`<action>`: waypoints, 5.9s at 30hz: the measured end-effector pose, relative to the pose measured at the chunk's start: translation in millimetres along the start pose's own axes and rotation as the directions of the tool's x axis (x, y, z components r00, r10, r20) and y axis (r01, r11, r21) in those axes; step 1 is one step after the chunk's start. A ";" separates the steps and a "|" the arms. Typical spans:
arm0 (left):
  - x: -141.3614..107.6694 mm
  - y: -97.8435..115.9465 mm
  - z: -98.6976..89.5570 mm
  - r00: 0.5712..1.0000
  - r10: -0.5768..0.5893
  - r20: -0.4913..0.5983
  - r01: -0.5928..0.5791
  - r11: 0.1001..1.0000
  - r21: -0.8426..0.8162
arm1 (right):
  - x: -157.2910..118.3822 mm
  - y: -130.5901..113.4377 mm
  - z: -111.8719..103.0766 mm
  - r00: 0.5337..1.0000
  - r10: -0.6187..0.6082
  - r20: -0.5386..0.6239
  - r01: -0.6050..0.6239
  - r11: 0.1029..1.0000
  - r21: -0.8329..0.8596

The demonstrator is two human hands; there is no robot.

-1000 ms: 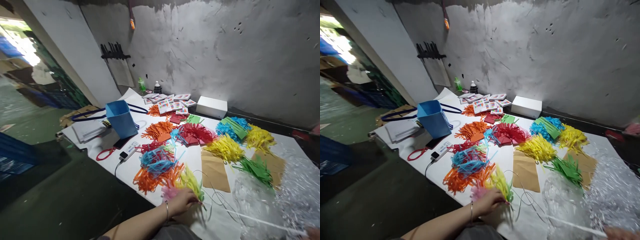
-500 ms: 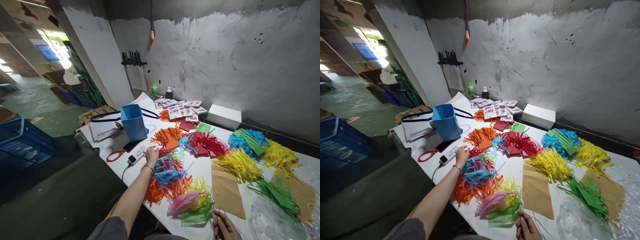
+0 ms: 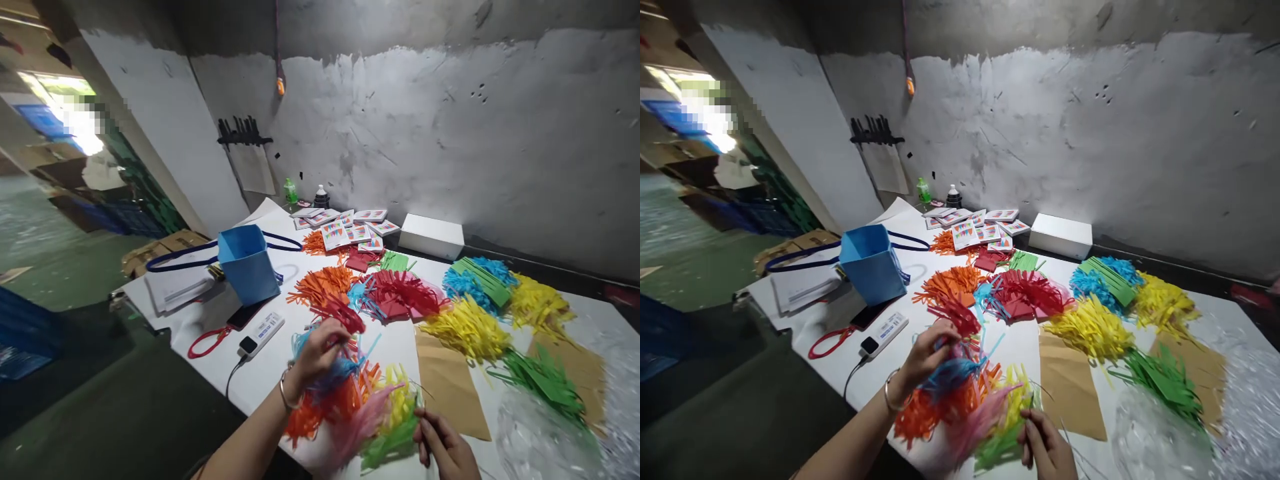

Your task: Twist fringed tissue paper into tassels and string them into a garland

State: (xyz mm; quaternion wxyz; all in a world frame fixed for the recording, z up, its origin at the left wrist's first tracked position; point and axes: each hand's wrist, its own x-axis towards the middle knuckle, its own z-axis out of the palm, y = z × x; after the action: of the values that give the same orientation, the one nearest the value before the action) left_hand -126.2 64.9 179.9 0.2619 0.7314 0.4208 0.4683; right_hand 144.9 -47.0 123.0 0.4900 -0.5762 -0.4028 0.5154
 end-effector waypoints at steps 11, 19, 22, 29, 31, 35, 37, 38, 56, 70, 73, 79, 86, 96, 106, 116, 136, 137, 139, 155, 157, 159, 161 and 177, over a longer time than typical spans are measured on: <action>-48.9 75.9 73.4 0.948 0.047 0.315 0.037 0.967 -0.253 | -5.1 -54.7 5.6 0.931 -0.046 0.362 -0.001 0.991 0.131; -62.9 88.1 103.5 0.945 -0.246 0.216 0.289 0.936 -0.199 | -34.8 -42.9 2.7 0.980 -0.126 0.155 0.150 0.977 -0.154; -61.4 87.4 113.7 0.851 -0.437 0.291 0.524 0.740 -0.421 | -36.7 -41.3 -11.6 0.985 -0.159 0.062 0.165 0.980 -0.112; -57.6 86.3 110.0 0.701 -0.633 0.328 0.671 0.429 -0.605 | -33.5 -42.3 -71.7 0.953 -0.126 -0.277 0.099 0.989 -0.108; -60.4 88.7 112.5 0.693 -0.639 0.332 0.686 0.446 -0.575 | -37.5 -46.0 -70.4 0.969 -0.084 -0.232 0.067 0.994 -0.083; -71.5 93.7 125.9 0.661 -0.618 0.426 0.739 0.439 -0.512 | -48.5 -52.6 -46.5 0.996 -0.080 -0.042 0.074 0.988 -0.137; -76.8 95.0 132.0 0.657 -0.595 0.463 0.744 0.416 -0.522 | -52.1 -55.3 -35.5 0.994 -0.105 0.020 0.107 0.972 -0.208; -78.9 95.2 133.9 0.659 -0.581 0.478 0.743 0.406 -0.532 | -53.1 -56.6 -31.9 0.993 -0.115 0.040 0.121 0.963 -0.240; -80.5 93.3 126.4 0.804 -0.339 0.489 0.503 0.827 -0.253 | -49.7 -61.3 -29.9 0.992 -0.062 0.107 0.094 0.941 -0.325; -90.8 87.4 137.3 0.759 -0.065 0.648 0.014 0.996 0.083 | -24.6 -32.1 -39.0 0.990 -0.113 -0.088 0.102 0.987 -0.121; -105.4 66.3 148.1 0.666 0.018 0.746 -0.083 0.995 0.049 | -11.5 -24.0 -57.0 0.951 -0.025 -0.309 0.092 0.974 0.205; -76.2 -8.1 130.5 0.871 -0.431 0.234 0.255 0.805 0.536 | -9.1 -7.2 -74.0 0.951 0.128 -0.281 -0.020 0.933 0.359; -33.0 -66.3 103.9 0.871 -0.485 0.084 0.323 0.693 0.645 | -16.2 7.1 -48.9 0.972 0.191 -0.141 -0.139 0.939 0.315; -56.4 51.7 90.2 0.979 0.047 0.200 -0.076 0.987 0.140 | -19.0 -30.7 -9.2 0.989 0.016 0.149 -0.051 0.971 0.233; -71.4 92.6 112.4 0.860 -0.388 0.332 0.498 0.781 -0.377 | -25.9 -49.9 -2.2 0.979 -0.038 0.198 -0.001 0.981 0.196; -71.7 92.7 126.0 0.594 -0.625 0.507 0.721 0.132 -0.681 | -45.8 -55.6 -17.1 0.995 -0.036 0.092 0.044 0.995 -0.086; -77.2 90.0 120.7 0.690 -0.571 0.444 0.712 0.425 -0.559 | -47.7 -68.5 -17.8 0.998 0.000 0.068 0.013 0.982 -0.191; -77.2 89.1 120.8 0.691 -0.569 0.445 0.711 0.423 -0.562 | -47.7 -68.6 -17.4 0.998 0.002 0.063 0.010 0.982 -0.187; -77.1 87.6 121.2 0.692 -0.570 0.442 0.707 0.414 -0.573 | -47.8 -68.9 -16.9 0.998 -0.001 0.057 0.011 0.983 -0.184; -76.3 88.8 121.8 0.692 -0.578 0.432 0.714 0.460 -0.528 | -47.9 -69.9 -16.3 0.998 -0.008 0.055 0.017 0.985 -0.169; -76.3 88.2 121.8 0.698 -0.569 0.433 0.709 0.467 -0.529 | -47.2 -69.6 -15.9 0.998 -0.004 0.055 0.014 0.985 -0.170; -76.1 87.4 121.8 0.714 -0.553 0.429 0.696 0.492 -0.524 | -46.1 -69.2 -15.8 0.998 0.003 0.055 0.007 0.985 -0.170; -75.6 86.3 121.5 0.742 -0.526 0.416 0.669 0.543 -0.507 | -44.8 -68.3 -16.0 0.998 0.000 0.057 0.010 0.984 -0.178; -76.1 87.4 120.6 0.881 -0.108 0.460 0.170 0.981 -0.094 | -33.8 -50.8 -19.1 0.977 -0.128 0.170 0.181 0.918 -0.351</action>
State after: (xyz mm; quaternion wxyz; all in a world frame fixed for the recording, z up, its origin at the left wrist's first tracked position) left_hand -0.4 -43.8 161.4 0.4334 0.7694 0.3677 0.2917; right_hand 161.0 -72.6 179.3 0.3833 -0.5848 -0.5701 0.4314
